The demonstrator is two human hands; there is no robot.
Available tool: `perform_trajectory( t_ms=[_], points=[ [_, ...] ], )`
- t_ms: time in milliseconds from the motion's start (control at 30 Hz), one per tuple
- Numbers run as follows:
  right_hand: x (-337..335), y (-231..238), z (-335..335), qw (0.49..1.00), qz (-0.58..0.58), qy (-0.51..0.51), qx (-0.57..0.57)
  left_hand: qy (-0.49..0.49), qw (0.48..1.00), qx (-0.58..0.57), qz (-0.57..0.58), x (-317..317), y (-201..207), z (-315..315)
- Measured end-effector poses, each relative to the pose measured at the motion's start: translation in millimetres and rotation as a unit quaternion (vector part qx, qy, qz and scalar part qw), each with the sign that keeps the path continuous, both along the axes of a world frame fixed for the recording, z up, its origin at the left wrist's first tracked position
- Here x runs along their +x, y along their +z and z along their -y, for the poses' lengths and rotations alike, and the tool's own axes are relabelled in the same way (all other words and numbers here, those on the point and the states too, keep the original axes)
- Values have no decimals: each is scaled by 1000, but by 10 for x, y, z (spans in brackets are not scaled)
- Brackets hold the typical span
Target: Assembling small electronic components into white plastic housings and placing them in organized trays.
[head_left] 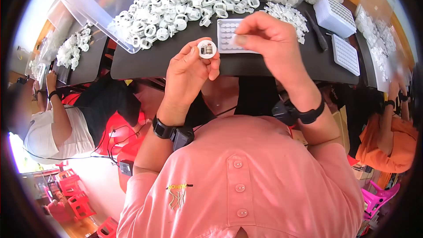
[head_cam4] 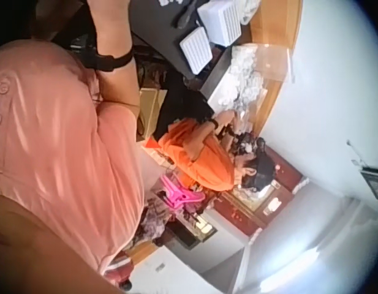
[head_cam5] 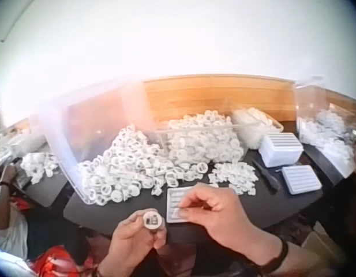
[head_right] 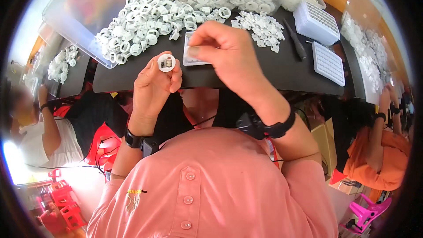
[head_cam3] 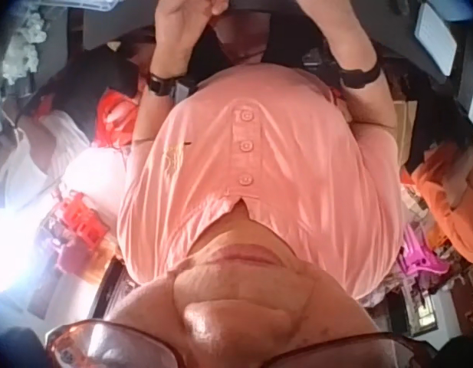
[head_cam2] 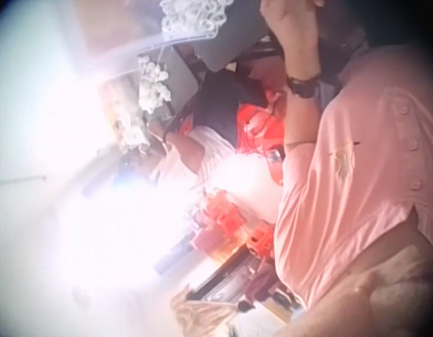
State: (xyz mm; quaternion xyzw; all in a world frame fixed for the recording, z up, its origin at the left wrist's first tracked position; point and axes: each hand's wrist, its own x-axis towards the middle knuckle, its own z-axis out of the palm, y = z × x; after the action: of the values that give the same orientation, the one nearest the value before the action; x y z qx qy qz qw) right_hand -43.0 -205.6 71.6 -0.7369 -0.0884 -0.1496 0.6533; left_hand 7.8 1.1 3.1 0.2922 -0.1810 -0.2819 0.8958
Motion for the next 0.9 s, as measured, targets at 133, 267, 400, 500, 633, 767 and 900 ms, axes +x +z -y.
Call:
perform_trajectory(
  t_ms=[133,267,400,500,633,767,900],
  points=[
    [78,-20,-285,999,5,37,36,15,1000,12,5,-19,1,-7],
    [123,-90,-411,986,-37,106,121,5,1000,9,7,15,-25,-23],
    [124,-107,-450,988,-47,94,116,18,1000,13,-4,-10,1,-17],
    [138,-114,-407,990,-55,113,66,16,1000,11,-6,-5,-10,-17],
    [143,-101,-440,990,-48,101,85,14,1000,9,1,11,-31,-24],
    [161,-74,-421,990,-50,104,78,13,1000,11,9,16,-39,-25],
    [178,-73,-406,989,-59,107,83,7,1000,3,13,14,-39,-27]
  ],
)
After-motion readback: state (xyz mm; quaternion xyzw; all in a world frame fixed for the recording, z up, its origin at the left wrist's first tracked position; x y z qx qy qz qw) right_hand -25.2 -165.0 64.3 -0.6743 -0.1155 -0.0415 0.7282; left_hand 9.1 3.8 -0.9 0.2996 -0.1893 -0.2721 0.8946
